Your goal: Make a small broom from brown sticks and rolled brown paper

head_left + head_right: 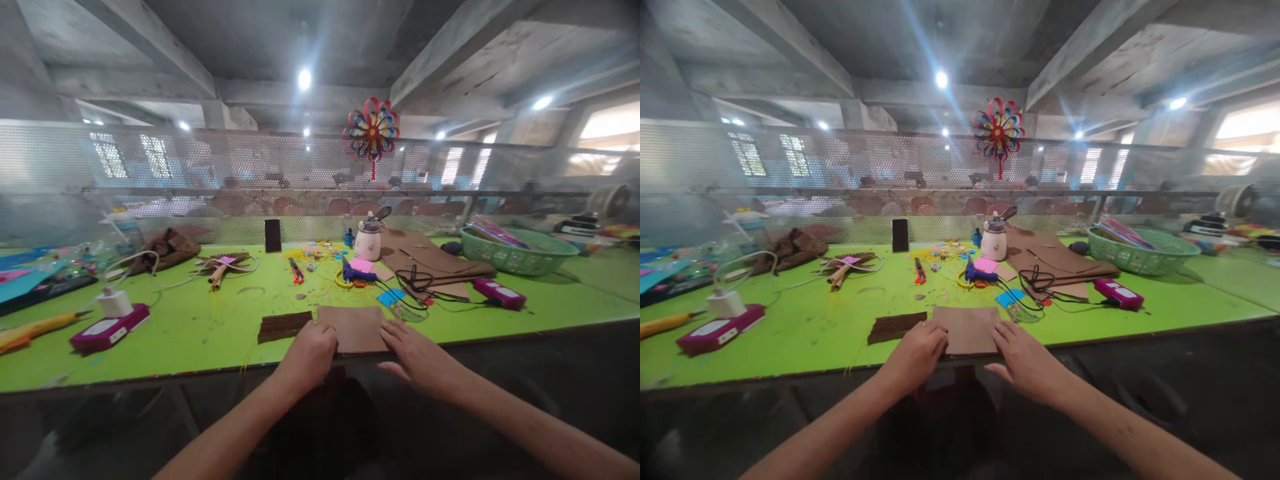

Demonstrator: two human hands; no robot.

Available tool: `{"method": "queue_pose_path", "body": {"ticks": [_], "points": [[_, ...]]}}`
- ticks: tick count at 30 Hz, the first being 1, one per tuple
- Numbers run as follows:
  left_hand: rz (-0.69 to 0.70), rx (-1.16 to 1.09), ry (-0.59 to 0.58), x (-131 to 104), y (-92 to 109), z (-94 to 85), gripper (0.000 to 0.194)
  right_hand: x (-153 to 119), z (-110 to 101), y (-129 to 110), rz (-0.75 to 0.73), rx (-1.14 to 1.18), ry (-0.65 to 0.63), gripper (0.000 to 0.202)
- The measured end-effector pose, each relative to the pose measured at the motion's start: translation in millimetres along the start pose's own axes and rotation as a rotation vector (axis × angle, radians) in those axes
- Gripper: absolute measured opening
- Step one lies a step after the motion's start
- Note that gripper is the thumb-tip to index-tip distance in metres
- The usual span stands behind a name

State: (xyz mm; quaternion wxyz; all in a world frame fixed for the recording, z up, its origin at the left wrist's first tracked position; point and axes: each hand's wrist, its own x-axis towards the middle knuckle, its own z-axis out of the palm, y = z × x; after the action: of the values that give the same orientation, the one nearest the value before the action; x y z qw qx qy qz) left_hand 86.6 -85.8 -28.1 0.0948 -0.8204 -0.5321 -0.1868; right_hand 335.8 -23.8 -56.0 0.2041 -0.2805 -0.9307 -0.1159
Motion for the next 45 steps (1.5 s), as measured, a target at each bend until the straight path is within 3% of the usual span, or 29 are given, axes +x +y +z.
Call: {"method": "queue_pose_path", "body": {"ticks": [5,13,17,23,27,30,34,38,42,45], "points": [[-0.116,-0.161,0.191,-24,2,-7.3,0.02,-25,12,13,-0.02,0.13,0.114,0.046],[-0.14,-0.128,0.124,-29,13,-13.0,0.02,-16,10,34,-0.111,0.347,0.177,0.028],[-0.245,-0.27,0.194,-17,15,-11.2,0.02,-16,2,25,-0.023,0.362,0.161,0.027],[-0.602,-0.653,0.29,8,1,3.9,0.014,-15,2,13,0.035,0.356,0.215,0.025],[-0.625,-0.716,0.325,11,-1,8.3,0.013,-5,-7,-6,0.133,0.211,0.206,0.022],[-0.637,-0.765,0.339,5,14,1.6,0.018,8,-17,-34,0.136,0.152,0.188,0.028],[-0.556,-0.773,0.404,-13,48,-11.9,0.022,28,-17,-67,0.083,0.223,0.238,0.037],[-0.388,-0.628,0.448,-43,78,-20.3,0.03,35,-5,-69,0.006,0.369,0.366,0.042],[-0.212,-0.357,0.381,-64,84,-33.1,0.046,27,1,-52,-0.066,0.623,0.411,0.042],[-0.08,-0.118,0.25,-60,74,-38.9,0.052,18,3,-35,-0.078,0.723,0.397,0.036]]}}
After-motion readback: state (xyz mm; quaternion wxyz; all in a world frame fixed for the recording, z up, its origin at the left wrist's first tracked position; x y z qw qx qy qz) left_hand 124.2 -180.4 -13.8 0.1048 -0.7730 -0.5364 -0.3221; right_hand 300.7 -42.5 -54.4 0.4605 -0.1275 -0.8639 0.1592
